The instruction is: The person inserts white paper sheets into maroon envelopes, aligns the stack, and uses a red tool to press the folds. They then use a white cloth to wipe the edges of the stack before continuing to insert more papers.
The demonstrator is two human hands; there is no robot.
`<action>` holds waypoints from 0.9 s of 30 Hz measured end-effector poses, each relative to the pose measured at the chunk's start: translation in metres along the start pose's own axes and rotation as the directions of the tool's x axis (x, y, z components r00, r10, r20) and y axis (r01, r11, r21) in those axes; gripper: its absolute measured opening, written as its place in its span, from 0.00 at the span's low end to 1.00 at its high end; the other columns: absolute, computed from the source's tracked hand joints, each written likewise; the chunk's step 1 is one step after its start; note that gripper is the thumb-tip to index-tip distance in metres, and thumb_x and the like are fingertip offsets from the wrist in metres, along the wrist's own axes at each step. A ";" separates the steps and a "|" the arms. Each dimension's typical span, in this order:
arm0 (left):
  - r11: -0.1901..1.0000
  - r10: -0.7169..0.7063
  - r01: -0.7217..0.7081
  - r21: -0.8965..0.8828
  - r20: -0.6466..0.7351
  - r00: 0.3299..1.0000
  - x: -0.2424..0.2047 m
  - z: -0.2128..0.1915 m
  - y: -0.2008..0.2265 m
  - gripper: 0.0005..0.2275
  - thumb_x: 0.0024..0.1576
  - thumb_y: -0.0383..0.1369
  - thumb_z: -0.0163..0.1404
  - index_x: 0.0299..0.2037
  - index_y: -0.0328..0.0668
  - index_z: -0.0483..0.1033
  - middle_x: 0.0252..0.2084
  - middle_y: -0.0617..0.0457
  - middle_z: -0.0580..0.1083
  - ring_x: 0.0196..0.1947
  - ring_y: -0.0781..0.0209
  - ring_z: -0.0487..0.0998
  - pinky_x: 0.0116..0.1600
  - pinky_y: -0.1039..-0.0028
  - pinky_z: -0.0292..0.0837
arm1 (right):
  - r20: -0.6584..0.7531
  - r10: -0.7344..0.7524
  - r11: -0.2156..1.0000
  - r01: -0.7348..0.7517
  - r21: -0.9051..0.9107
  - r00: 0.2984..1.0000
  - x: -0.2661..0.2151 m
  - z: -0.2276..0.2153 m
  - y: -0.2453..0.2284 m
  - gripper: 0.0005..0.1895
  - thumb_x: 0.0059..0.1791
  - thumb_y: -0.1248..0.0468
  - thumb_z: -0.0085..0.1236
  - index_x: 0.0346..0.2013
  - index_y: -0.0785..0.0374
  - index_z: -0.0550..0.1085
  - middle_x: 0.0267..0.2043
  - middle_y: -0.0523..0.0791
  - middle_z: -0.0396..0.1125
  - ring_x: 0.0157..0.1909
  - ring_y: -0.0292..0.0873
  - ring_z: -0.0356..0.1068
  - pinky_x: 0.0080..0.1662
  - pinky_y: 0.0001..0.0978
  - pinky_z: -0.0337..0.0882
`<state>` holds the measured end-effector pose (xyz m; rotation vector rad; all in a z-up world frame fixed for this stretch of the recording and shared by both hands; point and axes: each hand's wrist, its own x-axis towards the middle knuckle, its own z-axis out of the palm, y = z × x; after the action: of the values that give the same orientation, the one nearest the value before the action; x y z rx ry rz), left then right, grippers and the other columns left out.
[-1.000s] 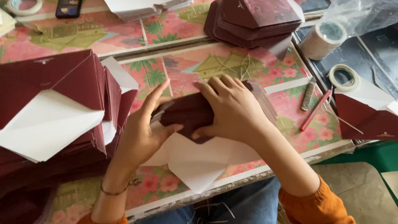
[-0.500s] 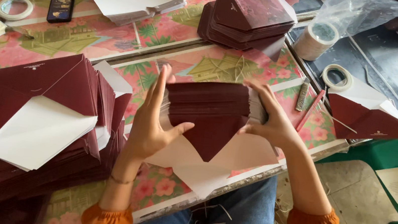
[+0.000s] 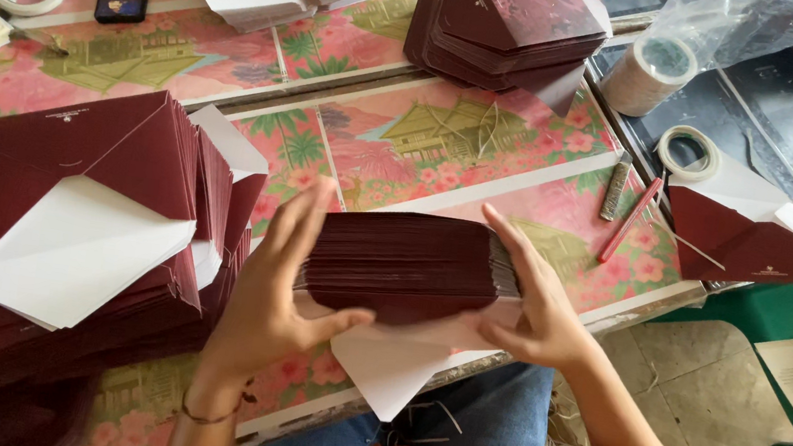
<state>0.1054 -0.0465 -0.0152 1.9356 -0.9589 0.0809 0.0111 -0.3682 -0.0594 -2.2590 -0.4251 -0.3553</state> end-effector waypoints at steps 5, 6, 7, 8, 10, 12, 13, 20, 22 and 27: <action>1.000 -0.005 0.005 0.001 0.029 1.000 -0.001 0.004 -0.010 0.54 0.53 0.41 0.71 0.83 0.47 0.40 0.79 0.41 0.64 0.79 0.43 0.65 0.77 0.51 0.64 | 0.138 -0.036 0.997 0.045 -0.061 0.990 0.032 -0.021 -0.035 0.61 0.50 0.25 0.39 0.79 0.71 0.49 0.79 0.60 0.53 0.80 0.59 0.56 0.75 0.54 0.56; 1.000 -0.004 0.004 -0.008 0.029 1.000 0.000 0.004 -0.012 0.55 0.53 0.43 0.71 0.83 0.48 0.39 0.79 0.41 0.65 0.79 0.42 0.66 0.74 0.51 0.67 | 0.105 -0.096 0.965 0.119 -0.235 0.990 0.041 -0.026 -0.055 0.61 0.51 0.25 0.36 0.81 0.71 0.45 0.83 0.64 0.44 0.84 0.62 0.45 0.79 0.59 0.48; 1.000 -0.002 0.003 -0.018 0.028 1.000 0.001 0.005 -0.015 0.56 0.53 0.45 0.71 0.83 0.48 0.37 0.78 0.41 0.67 0.78 0.41 0.68 0.71 0.52 0.71 | 0.082 -0.162 0.897 0.181 -0.404 0.983 0.051 -0.031 -0.075 0.61 0.51 0.26 0.32 0.82 0.71 0.41 0.86 0.67 0.35 0.89 0.64 0.35 0.83 0.63 0.39; 1.000 -0.009 0.009 -0.018 0.032 0.999 0.001 0.005 -0.013 0.56 0.53 0.45 0.71 0.83 0.48 0.37 0.78 0.41 0.67 0.78 0.41 0.68 0.71 0.52 0.71 | 0.083 -0.158 0.900 0.178 -0.398 0.984 0.059 -0.027 -0.090 0.61 0.51 0.26 0.32 0.82 0.71 0.41 0.86 0.67 0.35 0.89 0.64 0.35 0.83 0.63 0.39; 0.998 0.015 -0.013 -0.056 0.033 0.999 0.004 0.003 -0.009 0.59 0.51 0.41 0.72 0.83 0.45 0.33 0.81 0.36 0.61 0.80 0.39 0.65 0.75 0.51 0.69 | 0.153 -0.247 0.749 0.289 -0.596 0.957 0.079 -0.021 -0.119 0.68 0.49 0.20 0.29 0.80 0.79 0.43 0.83 0.73 0.36 0.88 0.71 0.38 0.84 0.64 0.38; 0.992 -0.089 0.093 -0.087 0.054 0.995 0.003 0.005 -0.012 0.61 0.50 0.47 0.70 0.82 0.44 0.29 0.81 0.35 0.60 0.80 0.38 0.62 0.75 0.52 0.64 | 0.259 -0.255 0.726 0.361 -0.585 0.932 0.086 0.025 -0.105 0.70 0.47 0.19 0.38 0.79 0.77 0.49 0.84 0.67 0.41 0.87 0.64 0.40 0.82 0.60 0.40; 0.973 -0.190 0.199 -0.118 0.077 0.979 0.003 0.005 -0.013 0.62 0.48 0.52 0.67 0.82 0.43 0.26 0.82 0.33 0.58 0.81 0.36 0.60 0.76 0.54 0.59 | 0.363 -0.259 0.701 0.433 -0.566 0.895 0.090 0.048 -0.098 0.71 0.44 0.17 0.47 0.78 0.75 0.55 0.84 0.61 0.46 0.87 0.57 0.42 0.81 0.57 0.43; 0.930 -0.367 0.367 0.012 0.097 0.925 0.006 0.007 -0.006 0.64 0.44 0.56 0.67 0.83 0.50 0.28 0.76 0.37 0.68 0.49 0.44 0.86 0.41 0.61 0.78 | 0.364 -0.283 0.719 0.448 -0.532 0.887 0.101 0.048 -0.086 0.71 0.47 0.17 0.34 0.78 0.79 0.54 0.83 0.66 0.44 0.85 0.67 0.41 0.80 0.62 0.41; 0.842 -0.539 0.538 0.023 0.025 0.842 0.010 0.010 -0.004 0.63 0.37 0.58 0.67 0.84 0.65 0.38 0.51 0.46 0.86 0.41 0.45 0.90 0.43 0.64 0.79 | 0.315 -0.318 0.696 0.446 -0.563 0.894 0.104 0.050 -0.071 0.70 0.27 0.37 0.79 0.75 0.68 0.62 0.70 0.56 0.65 0.69 0.61 0.64 0.70 0.54 0.63; 0.959 -0.272 0.262 -0.104 -0.096 0.957 0.004 0.021 -0.014 0.52 0.47 0.42 0.72 0.80 0.54 0.49 0.54 0.55 0.85 0.48 0.62 0.90 0.48 0.75 0.87 | 0.362 0.094 0.693 0.200 -0.693 0.927 0.085 -0.019 -0.001 0.67 0.23 0.19 0.75 0.62 0.58 0.70 0.54 0.45 0.74 0.58 0.54 0.74 0.64 0.51 0.62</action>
<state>0.1104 -0.0615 -0.0359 1.9382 -0.6114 -0.0133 0.0855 -0.3659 -0.0143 -3.1305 -0.6306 -0.1136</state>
